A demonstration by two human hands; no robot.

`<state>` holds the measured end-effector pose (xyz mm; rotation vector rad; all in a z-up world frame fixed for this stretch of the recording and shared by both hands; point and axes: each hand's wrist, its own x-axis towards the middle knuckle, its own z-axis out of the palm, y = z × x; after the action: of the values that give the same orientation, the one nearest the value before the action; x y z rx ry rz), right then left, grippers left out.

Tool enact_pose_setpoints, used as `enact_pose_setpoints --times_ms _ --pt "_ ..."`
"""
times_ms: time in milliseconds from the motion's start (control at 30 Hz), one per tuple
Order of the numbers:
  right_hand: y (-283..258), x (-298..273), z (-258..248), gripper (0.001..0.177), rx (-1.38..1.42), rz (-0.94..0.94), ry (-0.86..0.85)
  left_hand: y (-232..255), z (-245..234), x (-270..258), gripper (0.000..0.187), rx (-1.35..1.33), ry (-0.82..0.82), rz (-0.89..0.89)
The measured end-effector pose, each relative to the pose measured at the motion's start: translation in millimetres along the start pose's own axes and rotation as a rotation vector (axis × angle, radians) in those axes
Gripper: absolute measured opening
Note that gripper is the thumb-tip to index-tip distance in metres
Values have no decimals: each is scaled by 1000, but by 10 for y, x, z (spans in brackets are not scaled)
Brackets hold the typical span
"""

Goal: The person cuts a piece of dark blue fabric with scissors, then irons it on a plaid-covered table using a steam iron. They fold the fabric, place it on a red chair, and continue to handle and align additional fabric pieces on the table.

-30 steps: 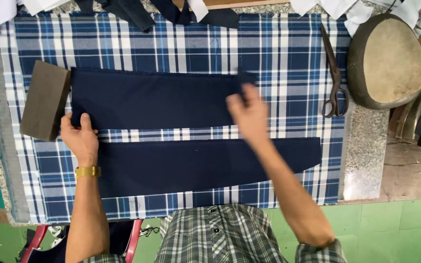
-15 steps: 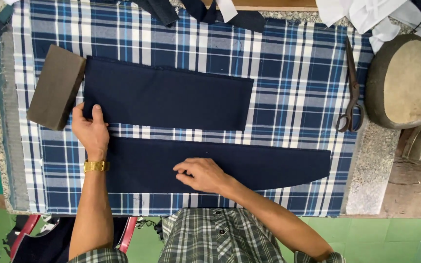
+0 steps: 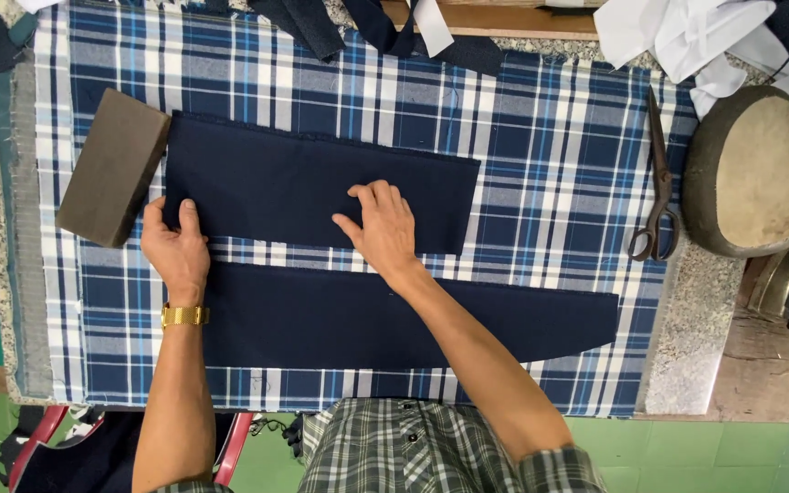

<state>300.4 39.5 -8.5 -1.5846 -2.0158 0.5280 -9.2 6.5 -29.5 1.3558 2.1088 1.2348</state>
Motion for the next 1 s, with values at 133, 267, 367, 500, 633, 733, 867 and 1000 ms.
enact_pose_setpoints --times_ms 133,267,367,500,633,733,867,1000 --pt "92 43 46 17 -70 -40 37 -135 34 55 14 74 32 81" --pt "256 130 -47 8 423 312 37 -33 42 73 15 133 93 99" --pt "675 27 -470 6 875 551 128 -56 25 58 17 154 96 40" --pt "1425 -328 -1071 8 1039 772 400 -72 12 59 15 141 78 16" --pt "2151 -889 -1540 15 1114 878 623 -103 18 82 14 144 93 70" --pt "2314 -1260 -1755 14 1014 948 648 -206 16 95 12 102 65 71" --pt "2120 -1497 -1931 19 896 961 587 -274 15 107 12 20 37 59" --pt "2177 -1525 -1963 36 889 937 536 -308 4 116 9 3 13 68"
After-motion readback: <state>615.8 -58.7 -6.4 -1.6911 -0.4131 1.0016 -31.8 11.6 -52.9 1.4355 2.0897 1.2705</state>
